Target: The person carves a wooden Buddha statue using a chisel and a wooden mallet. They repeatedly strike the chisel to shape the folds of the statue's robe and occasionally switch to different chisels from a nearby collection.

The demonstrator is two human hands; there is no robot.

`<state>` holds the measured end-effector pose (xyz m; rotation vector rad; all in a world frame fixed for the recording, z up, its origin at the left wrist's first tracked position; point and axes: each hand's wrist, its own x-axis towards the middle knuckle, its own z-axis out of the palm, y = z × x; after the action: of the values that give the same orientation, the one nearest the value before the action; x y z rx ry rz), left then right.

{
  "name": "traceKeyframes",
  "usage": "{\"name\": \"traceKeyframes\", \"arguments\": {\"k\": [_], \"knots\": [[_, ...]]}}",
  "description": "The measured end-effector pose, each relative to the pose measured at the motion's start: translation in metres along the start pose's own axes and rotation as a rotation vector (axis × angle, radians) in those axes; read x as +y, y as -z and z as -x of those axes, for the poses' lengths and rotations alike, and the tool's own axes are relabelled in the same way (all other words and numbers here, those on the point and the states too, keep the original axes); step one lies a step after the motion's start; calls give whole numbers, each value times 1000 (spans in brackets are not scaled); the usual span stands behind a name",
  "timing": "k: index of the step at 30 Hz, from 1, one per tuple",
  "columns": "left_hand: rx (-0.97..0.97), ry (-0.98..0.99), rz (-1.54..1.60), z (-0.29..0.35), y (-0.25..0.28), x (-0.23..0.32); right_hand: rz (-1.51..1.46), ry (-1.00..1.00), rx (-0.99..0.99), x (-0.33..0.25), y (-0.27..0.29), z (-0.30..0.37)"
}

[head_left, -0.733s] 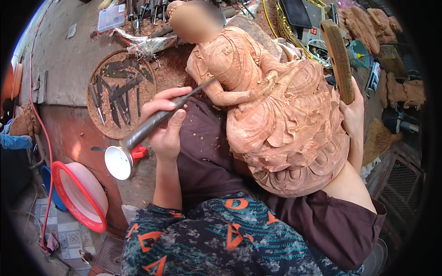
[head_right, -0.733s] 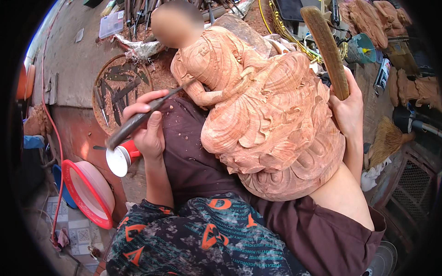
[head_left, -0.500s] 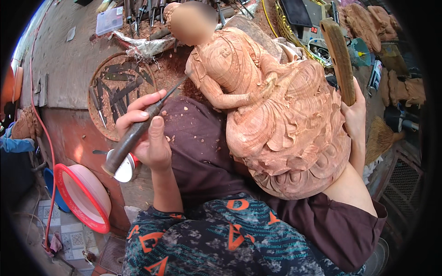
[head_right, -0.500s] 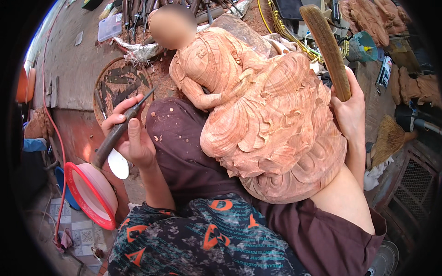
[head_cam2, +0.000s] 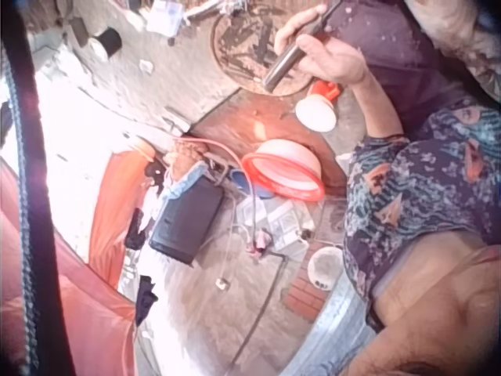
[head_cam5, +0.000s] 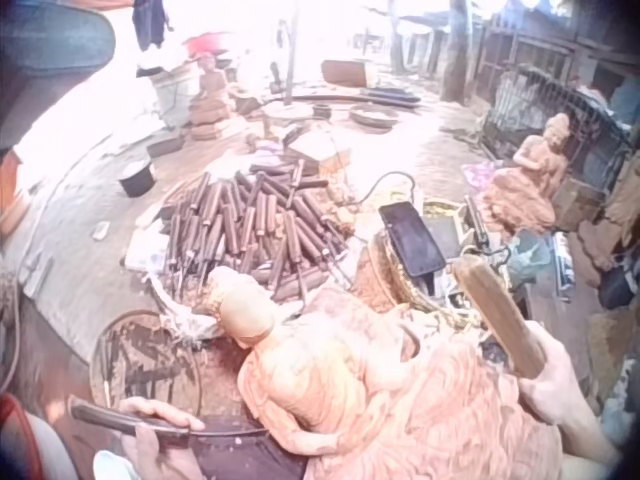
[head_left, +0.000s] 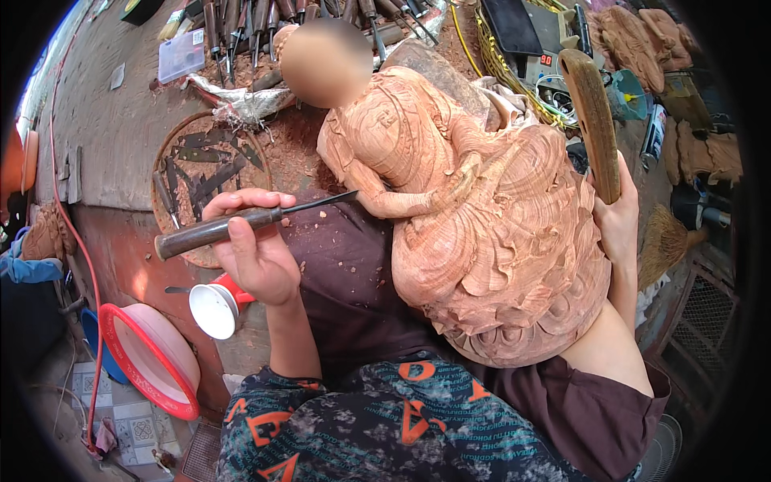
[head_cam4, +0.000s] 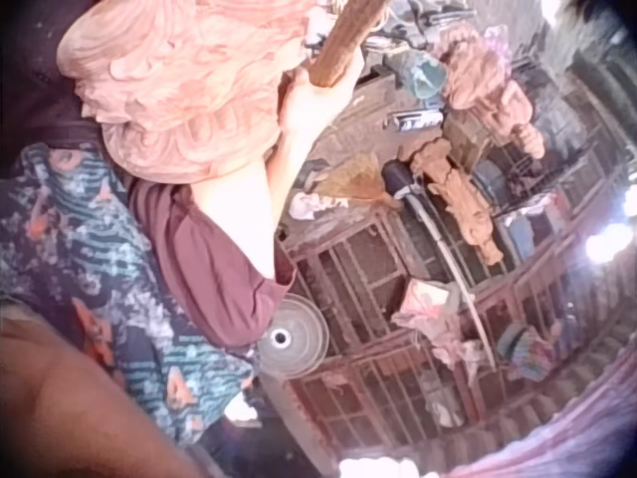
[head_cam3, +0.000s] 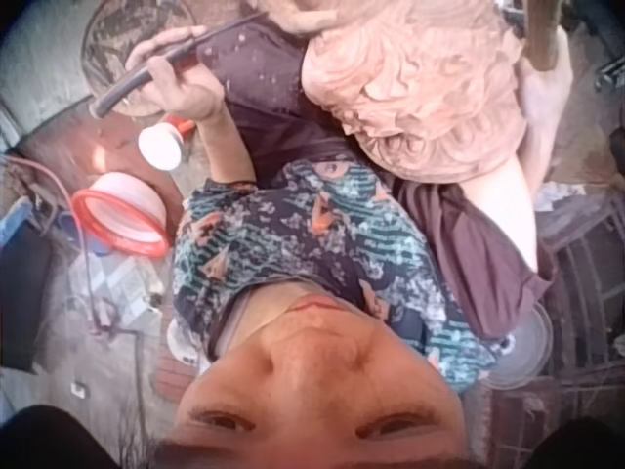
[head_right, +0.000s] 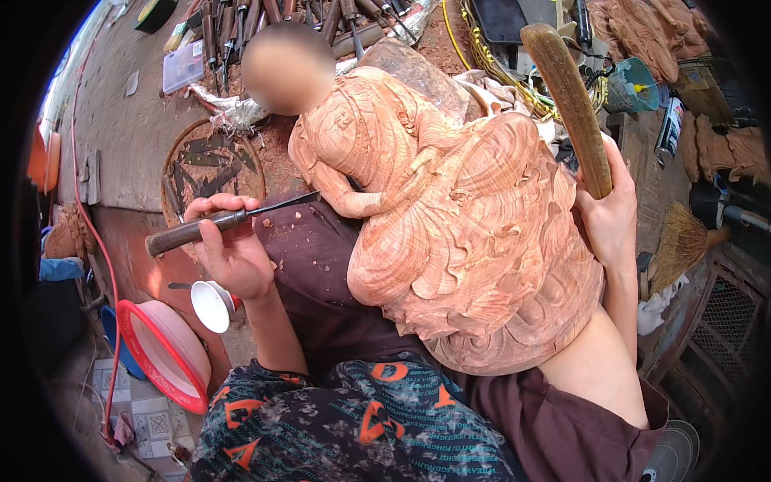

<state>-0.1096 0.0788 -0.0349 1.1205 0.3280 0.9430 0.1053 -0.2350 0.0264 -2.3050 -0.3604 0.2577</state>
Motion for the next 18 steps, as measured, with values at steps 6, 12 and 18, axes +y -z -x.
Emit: {"name": "traceKeyframes", "arguments": {"k": [6,12,18], "knots": [[-7,-3,-3,-4,-7,-4,15,-12,-7,-1,3,1],[62,-59,-129,-4,-13,-12,-25,-45,-35,-6,2,2],[-5,-161,-284,5,-26,-9,-4,-59,-62,-4,4,1]]}}
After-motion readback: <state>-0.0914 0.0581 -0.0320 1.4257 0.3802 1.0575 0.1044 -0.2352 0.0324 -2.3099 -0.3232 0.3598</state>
